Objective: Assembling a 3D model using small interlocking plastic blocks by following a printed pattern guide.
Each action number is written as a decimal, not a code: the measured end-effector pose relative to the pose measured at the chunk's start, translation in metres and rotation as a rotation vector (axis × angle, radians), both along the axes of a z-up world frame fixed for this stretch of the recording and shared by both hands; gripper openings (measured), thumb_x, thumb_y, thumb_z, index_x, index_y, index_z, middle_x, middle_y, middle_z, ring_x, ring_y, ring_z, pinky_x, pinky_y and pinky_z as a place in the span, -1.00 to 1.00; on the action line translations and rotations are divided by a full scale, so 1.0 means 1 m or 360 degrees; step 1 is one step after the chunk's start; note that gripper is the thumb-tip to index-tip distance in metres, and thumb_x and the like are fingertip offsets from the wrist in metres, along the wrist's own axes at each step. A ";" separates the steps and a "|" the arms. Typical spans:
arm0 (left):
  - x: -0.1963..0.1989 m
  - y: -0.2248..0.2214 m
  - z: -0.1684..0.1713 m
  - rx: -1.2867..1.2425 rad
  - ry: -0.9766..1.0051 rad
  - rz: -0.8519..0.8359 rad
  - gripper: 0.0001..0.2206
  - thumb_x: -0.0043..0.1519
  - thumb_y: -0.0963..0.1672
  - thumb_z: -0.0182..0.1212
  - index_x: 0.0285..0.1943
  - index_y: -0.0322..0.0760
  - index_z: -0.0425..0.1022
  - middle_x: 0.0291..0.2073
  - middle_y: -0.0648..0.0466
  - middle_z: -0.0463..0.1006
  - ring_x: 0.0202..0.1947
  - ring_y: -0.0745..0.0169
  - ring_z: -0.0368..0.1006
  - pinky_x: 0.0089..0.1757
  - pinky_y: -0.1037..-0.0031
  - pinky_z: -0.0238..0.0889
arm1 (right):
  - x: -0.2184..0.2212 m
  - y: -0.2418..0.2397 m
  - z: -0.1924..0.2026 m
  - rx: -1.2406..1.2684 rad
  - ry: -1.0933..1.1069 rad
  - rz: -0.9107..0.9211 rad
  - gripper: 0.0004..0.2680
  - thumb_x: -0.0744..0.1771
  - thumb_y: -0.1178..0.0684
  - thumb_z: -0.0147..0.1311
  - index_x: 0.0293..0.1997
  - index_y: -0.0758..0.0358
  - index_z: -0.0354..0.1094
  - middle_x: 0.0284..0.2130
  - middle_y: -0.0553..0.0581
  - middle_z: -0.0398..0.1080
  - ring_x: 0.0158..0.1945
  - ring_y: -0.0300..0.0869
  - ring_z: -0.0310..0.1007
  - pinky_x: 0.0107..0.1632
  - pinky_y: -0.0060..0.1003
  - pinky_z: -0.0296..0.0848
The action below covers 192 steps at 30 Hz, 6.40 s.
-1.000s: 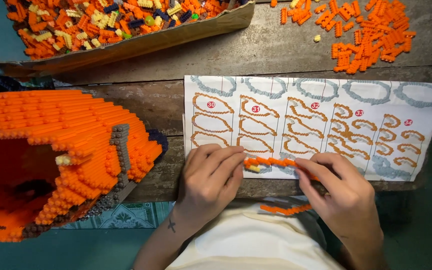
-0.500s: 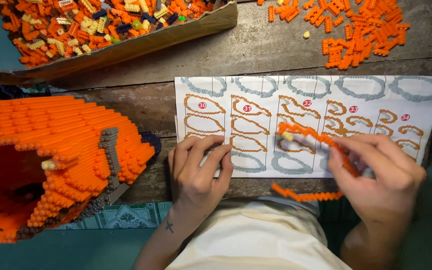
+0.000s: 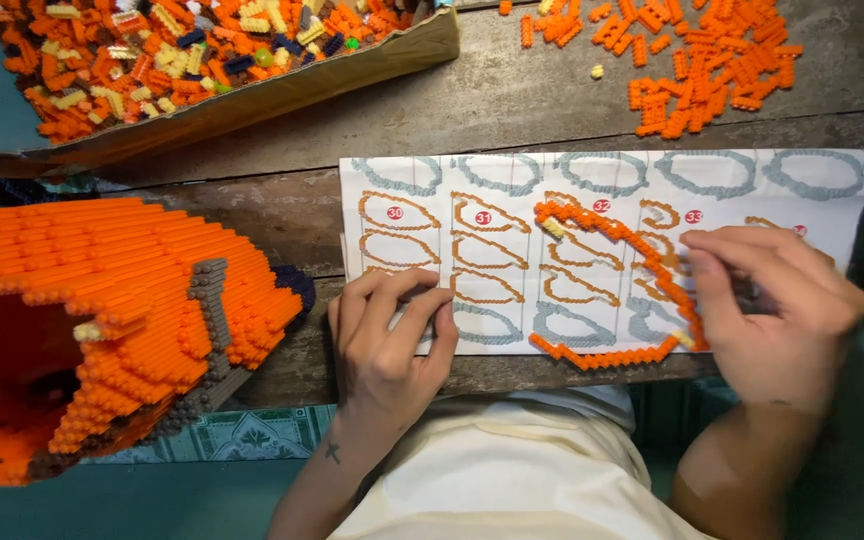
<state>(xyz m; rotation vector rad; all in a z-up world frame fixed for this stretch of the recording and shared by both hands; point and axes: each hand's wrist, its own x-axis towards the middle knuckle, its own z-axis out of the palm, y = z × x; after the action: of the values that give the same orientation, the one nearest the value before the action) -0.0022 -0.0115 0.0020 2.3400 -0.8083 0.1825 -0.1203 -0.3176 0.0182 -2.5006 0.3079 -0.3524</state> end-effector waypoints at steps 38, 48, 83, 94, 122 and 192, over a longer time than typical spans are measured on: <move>-0.002 0.004 0.004 -0.0268 -0.0079 -0.0036 -0.96 0.32 -0.23 0.32 -0.15 -0.33 0.68 -0.13 0.04 0.73 -0.09 -0.05 0.53 -0.03 0.22 0.27 | -0.023 -0.025 -0.023 -0.0062 0.0098 -0.0014 -0.94 0.61 0.45 0.32 0.21 0.66 0.71 -0.05 0.46 0.59 -0.23 -0.03 0.36 -0.15 -0.22 0.28; -0.010 0.028 0.034 -0.0422 -0.0255 -0.0310 -0.93 0.36 -0.20 0.36 -0.04 -0.33 0.68 -0.05 0.04 0.75 -0.07 0.04 0.51 -0.02 0.31 0.39 | -0.021 -0.022 -0.022 -0.0271 0.0186 -0.0030 -0.92 0.58 0.41 0.34 0.22 0.62 0.73 0.01 0.47 0.64 -0.15 -0.01 0.49 -0.17 -0.21 0.37; -0.010 0.067 0.062 -0.0204 0.0065 -0.0492 -0.82 0.48 -0.13 0.22 0.03 -0.36 0.66 -0.07 -0.13 0.71 -0.14 -0.08 0.72 -0.18 0.15 0.70 | -0.016 -0.013 -0.008 -0.0185 0.0137 0.0049 -0.88 0.50 0.34 0.40 0.18 0.55 0.70 -0.04 0.41 0.61 -0.11 0.03 0.54 -0.01 -0.13 0.48; 0.014 0.047 0.042 -0.0048 0.0165 -0.0611 -0.93 0.39 -0.27 0.32 -0.05 -0.51 0.66 -0.14 -0.16 0.71 -0.19 -0.06 0.67 -0.15 0.20 0.61 | 0.005 0.012 -0.006 -0.0207 0.0028 0.0212 -0.81 0.41 0.25 0.51 0.13 0.49 0.69 -0.03 0.33 0.62 -0.04 0.02 0.61 0.05 -0.13 0.58; -0.011 -0.016 0.021 -0.0222 -0.0075 -0.0830 -0.84 0.55 -0.23 0.19 0.06 -0.52 0.66 -0.14 -0.14 0.64 -0.15 -0.09 0.51 -0.15 0.20 0.40 | 0.111 -0.015 0.020 -0.0682 0.0109 0.0530 -0.87 0.51 0.20 0.42 0.21 0.33 0.69 -0.12 0.24 0.56 -0.05 0.07 0.55 -0.11 -0.04 0.52; -0.024 -0.013 0.015 0.0001 -0.0122 -0.0305 -0.94 0.48 -0.17 0.44 -0.04 -0.26 0.69 -0.11 -0.01 0.65 -0.13 -0.04 0.50 -0.10 0.22 0.29 | 0.239 -0.004 -0.028 -0.1026 -0.0161 0.0724 -0.88 0.43 0.13 0.42 -0.14 0.23 0.51 -0.14 0.15 0.38 -0.10 0.13 0.49 -0.37 0.03 0.44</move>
<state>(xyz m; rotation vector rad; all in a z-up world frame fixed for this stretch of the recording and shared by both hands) -0.0260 -0.0248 0.0170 2.2513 -1.0639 0.1901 0.1192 -0.3214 -0.0095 -3.0490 -0.4910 -0.4350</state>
